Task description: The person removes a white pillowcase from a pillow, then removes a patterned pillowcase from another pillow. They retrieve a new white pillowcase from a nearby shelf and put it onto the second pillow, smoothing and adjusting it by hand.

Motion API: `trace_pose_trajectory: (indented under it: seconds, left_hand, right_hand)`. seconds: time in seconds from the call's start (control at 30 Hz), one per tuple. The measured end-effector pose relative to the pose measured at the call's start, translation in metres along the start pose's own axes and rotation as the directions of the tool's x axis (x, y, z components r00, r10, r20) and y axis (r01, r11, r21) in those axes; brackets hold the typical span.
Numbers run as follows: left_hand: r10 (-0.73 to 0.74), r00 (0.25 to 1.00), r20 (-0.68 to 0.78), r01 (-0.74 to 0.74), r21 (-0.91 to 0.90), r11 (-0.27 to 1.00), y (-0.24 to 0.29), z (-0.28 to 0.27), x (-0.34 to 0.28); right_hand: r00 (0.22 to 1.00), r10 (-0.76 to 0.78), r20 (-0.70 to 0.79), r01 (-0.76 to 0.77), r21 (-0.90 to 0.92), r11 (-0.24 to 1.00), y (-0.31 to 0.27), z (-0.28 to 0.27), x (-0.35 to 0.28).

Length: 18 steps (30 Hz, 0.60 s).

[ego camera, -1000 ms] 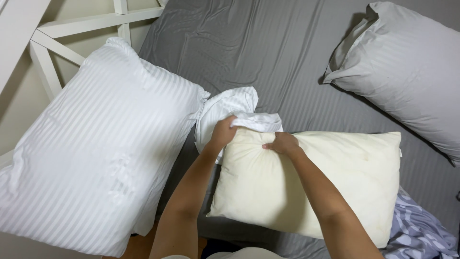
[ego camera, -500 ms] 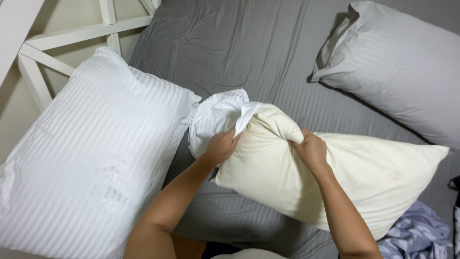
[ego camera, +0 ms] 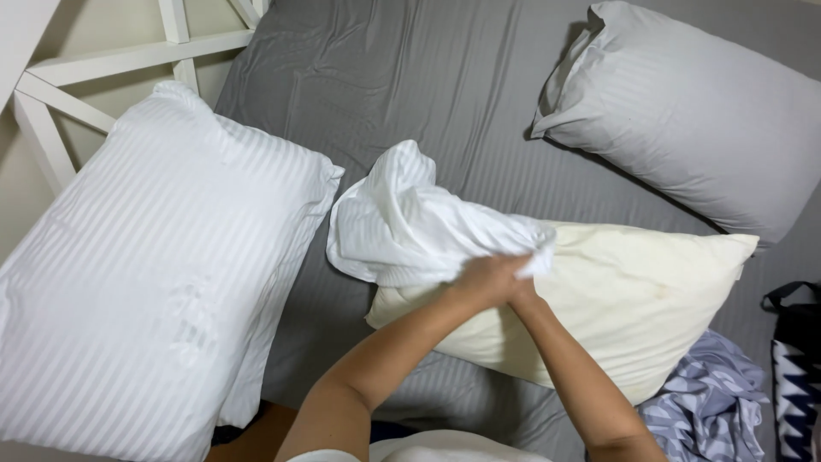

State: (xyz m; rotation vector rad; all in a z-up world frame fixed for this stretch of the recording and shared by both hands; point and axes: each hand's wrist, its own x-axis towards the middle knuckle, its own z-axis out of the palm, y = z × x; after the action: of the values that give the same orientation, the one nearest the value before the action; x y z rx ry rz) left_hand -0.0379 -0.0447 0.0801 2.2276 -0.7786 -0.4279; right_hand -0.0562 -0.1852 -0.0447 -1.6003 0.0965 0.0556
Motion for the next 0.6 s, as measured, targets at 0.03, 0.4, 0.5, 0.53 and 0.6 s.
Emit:
trace_pose_trajectory:
  seconds: [0.03,0.4,0.5,0.53,0.6]
  left_hand:
    - [0.003,1.0,-0.001,-0.003,0.0,1.0,-0.001,-0.011,-0.002]
    - [-0.265,0.761,-0.592,0.461,0.206,0.863,-0.133,0.028,-0.1]
    - [-0.236,0.603,-0.762,0.444,0.075,0.893,-0.122,0.004,-0.111]
    - [-0.234,0.603,-0.763,0.444,0.076,0.893,-0.126,0.001,-0.108]
    - [-0.272,0.684,-0.677,0.239,-0.144,0.96,-0.134,-0.004,-0.105]
  right_hand:
    - [1.0,-0.002,-0.002,0.002,-0.001,1.0,-0.009,0.005,-0.001]
    - [0.947,-0.296,-0.128,0.086,-0.784,0.615,-0.051,0.047,-0.006]
    - [0.924,-0.377,-0.057,0.163,-0.836,0.524,-0.048,0.076,-0.043]
    - [0.924,-0.378,-0.057,0.163,-0.835,0.525,-0.043,0.089,-0.06]
    - [0.954,-0.277,0.113,0.256,-0.787,0.562,-0.032,0.116,-0.096]
